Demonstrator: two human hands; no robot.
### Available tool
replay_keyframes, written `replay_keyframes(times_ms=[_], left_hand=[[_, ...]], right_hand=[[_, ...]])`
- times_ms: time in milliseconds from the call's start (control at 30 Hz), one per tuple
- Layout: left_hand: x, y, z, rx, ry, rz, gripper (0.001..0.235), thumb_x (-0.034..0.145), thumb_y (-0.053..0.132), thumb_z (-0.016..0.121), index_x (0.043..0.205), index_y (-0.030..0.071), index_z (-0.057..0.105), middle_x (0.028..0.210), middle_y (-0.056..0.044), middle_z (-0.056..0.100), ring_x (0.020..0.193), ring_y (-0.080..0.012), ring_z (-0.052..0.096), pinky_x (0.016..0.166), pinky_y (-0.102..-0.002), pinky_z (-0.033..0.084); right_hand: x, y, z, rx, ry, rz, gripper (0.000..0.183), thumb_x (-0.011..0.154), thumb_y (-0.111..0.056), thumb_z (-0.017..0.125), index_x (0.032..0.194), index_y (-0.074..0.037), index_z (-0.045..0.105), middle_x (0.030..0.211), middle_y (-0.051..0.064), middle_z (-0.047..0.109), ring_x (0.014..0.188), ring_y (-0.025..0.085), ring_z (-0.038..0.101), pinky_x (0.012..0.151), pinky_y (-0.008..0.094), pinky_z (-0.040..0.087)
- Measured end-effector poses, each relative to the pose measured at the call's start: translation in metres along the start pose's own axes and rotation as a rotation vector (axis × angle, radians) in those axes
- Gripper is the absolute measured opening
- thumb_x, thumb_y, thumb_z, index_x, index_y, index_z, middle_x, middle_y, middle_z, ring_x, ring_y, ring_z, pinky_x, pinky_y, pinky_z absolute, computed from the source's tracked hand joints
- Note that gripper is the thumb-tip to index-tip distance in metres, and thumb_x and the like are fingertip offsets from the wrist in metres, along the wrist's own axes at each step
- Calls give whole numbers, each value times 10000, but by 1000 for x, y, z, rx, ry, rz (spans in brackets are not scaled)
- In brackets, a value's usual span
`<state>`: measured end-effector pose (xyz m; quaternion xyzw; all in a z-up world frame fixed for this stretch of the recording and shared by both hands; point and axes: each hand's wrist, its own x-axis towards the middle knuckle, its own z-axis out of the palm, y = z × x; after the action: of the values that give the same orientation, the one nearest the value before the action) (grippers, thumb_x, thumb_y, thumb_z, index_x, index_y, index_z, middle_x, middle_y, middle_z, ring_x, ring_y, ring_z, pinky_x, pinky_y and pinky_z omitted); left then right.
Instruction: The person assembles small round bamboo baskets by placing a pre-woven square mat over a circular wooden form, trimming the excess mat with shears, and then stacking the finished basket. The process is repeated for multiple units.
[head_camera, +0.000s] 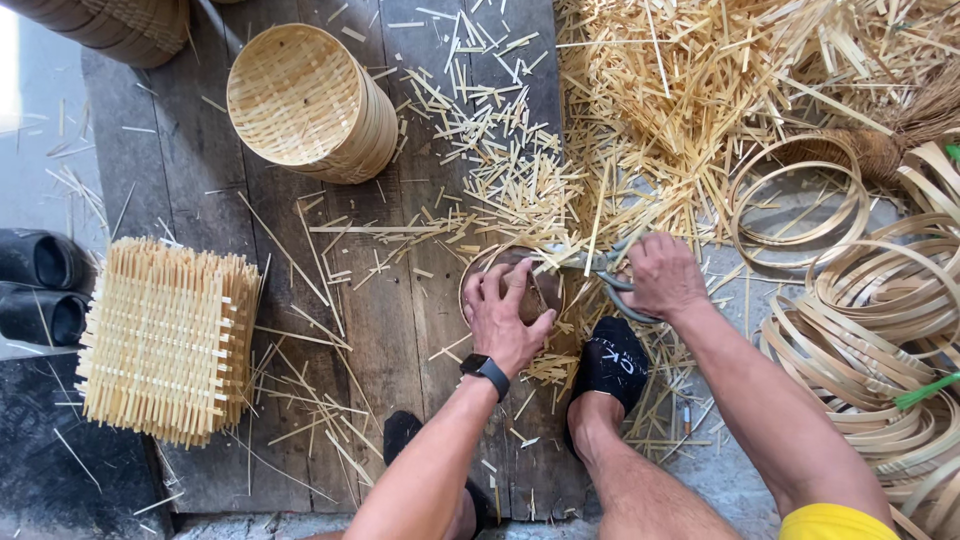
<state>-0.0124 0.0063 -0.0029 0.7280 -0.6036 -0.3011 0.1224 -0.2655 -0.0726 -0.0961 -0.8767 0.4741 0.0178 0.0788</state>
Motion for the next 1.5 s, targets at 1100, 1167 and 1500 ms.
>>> replay_keyframes(times_ms=[1100,1167,1500], left_hand=[[25,-25,-38,106,-389,449,765,566,403,864,1302,311,676,1280,-48,605,1305,-324,473,1084,-524,416],[15,-28,-24,7,-230,212,868,623,592,875,1393,276,632,1270,-102,590,1251,-338,470,1066,-521,428],[56,-89,33,-205,-14,-302,527,984,560,588,1297,166,746,1150,-139,665,1091,-302,625,954,-449,477]], right_hand=[[0,23,4,163,-434,421,265,990,-345,640,925,-91,678,909,74,647,833,216,659,726,401,574],[-6,33,16,290,-239,689,323,845,-345,786,991,-71,695,997,125,649,964,255,625,793,448,541],[-27,-22,5,877,-301,820,315,883,-241,750,1136,-55,736,1132,126,684,990,215,701,880,321,589]])
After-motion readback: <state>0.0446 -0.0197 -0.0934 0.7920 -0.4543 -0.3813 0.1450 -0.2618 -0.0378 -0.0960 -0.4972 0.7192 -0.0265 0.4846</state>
